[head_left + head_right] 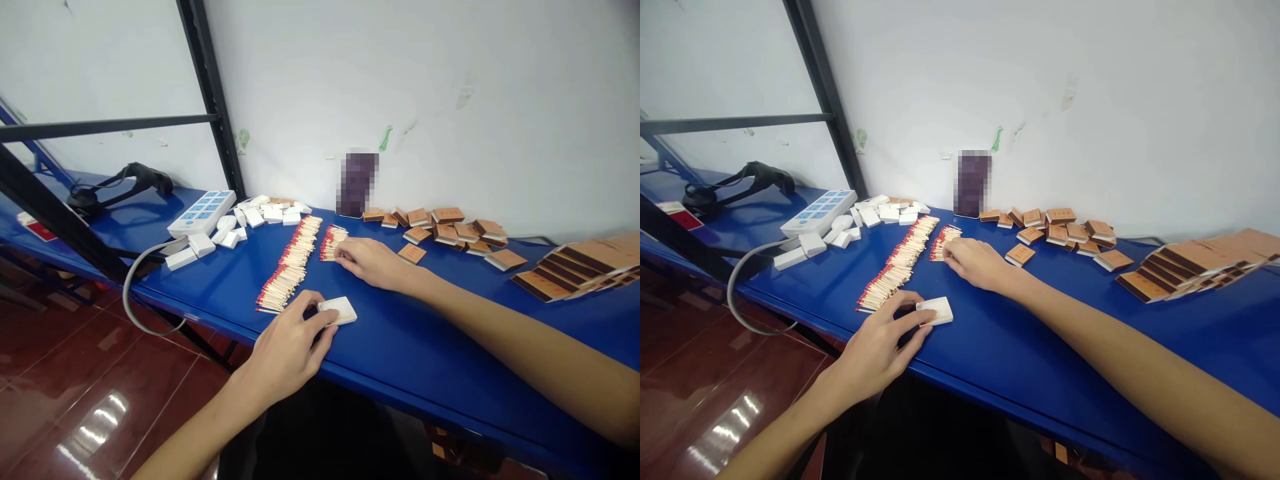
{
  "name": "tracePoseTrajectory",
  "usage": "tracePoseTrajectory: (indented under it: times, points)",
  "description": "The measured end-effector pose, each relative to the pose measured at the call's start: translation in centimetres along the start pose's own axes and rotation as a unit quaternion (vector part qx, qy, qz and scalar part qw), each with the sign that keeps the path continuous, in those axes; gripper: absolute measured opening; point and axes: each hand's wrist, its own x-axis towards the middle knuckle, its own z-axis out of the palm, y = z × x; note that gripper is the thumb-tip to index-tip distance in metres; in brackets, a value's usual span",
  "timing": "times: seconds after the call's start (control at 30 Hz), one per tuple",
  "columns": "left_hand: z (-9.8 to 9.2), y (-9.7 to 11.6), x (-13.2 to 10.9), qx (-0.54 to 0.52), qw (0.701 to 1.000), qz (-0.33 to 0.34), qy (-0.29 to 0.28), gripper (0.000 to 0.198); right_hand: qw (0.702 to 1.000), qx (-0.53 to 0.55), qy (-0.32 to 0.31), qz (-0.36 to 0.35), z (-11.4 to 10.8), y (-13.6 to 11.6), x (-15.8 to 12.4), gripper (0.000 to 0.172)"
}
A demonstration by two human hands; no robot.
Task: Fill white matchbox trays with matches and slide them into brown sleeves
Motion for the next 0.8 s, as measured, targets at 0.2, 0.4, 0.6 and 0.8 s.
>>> tracePoseTrajectory:
  times: [0.2, 0.4, 0.6, 0.8]
  points:
    - [0.18, -0.17, 0.07, -0.007, 1.000, 0.009, 0.027, 0.024, 1.000, 0.011, -0.005, 0.004, 0.04, -0.41, -0.14, 0.013]
    - [0.32, -0.29, 0.09, -0.020, 0.998, 0.022, 0.046, 0.021, 0.998, 0.067, -0.018, 0.006, 0.07, -0.33, -0.05, 0.009]
    - [0.38, -0.36, 0.17, -0.019, 0.998, 0.027, 0.055, 0.020, 0.998, 0.064, 0.003, -0.013, 0.07, -0.04, -0.28, 0.010]
    - [0.34, -0.32, 0.10, -0.020, 0.997, 0.033, 0.062, 0.019, 0.997, 0.073, -0.008, -0.026, 0.37, 0.04, -0.34, 0.014]
